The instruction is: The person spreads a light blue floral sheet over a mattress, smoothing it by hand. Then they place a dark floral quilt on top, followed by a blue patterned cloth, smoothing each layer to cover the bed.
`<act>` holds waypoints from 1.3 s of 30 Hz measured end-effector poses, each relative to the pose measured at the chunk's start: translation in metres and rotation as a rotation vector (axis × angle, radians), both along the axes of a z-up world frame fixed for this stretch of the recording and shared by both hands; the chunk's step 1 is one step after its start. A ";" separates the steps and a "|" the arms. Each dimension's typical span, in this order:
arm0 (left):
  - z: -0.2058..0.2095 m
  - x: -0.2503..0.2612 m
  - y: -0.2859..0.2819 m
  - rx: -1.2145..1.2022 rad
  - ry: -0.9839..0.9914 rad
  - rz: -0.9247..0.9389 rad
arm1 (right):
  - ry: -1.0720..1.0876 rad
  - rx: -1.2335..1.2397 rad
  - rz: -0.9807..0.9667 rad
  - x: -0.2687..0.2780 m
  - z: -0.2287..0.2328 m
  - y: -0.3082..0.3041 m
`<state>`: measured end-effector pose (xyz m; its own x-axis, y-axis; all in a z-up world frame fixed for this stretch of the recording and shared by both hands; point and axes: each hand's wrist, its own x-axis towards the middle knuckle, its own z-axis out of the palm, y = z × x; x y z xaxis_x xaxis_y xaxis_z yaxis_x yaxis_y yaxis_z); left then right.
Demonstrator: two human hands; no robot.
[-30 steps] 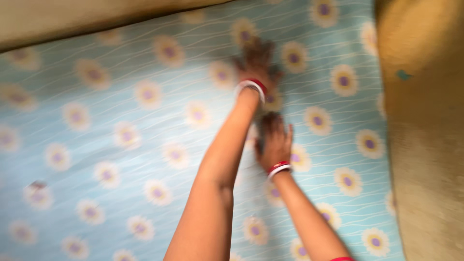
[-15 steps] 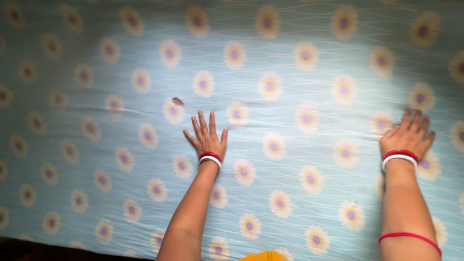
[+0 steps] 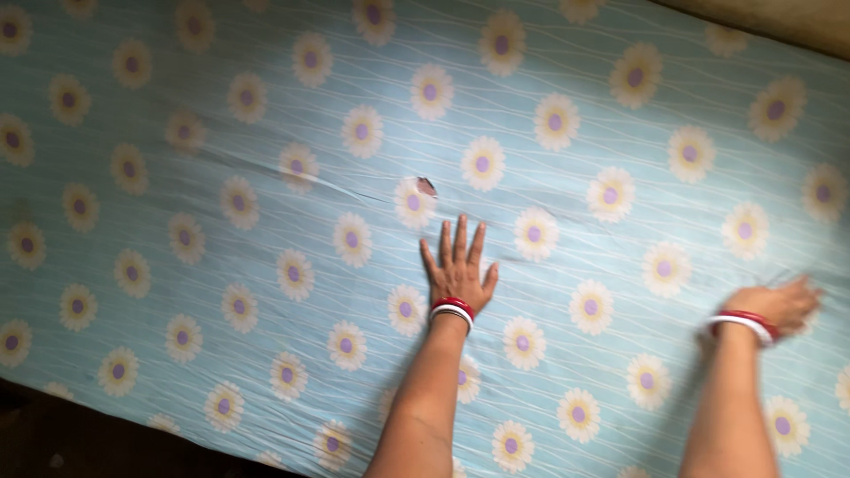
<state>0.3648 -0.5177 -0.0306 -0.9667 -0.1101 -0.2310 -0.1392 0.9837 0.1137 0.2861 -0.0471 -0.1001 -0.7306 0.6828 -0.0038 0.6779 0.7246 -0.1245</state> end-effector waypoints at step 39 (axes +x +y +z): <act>0.016 -0.360 -0.495 -0.115 0.187 -0.136 | 0.262 -0.221 0.771 -0.193 0.050 -0.556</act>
<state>0.0052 -1.0124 -0.0142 -0.9992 0.0084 -0.0402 0.0080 0.9999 0.0115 0.0935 -0.6034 -0.0504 -0.9878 -0.0043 0.1555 -0.0672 0.9131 -0.4022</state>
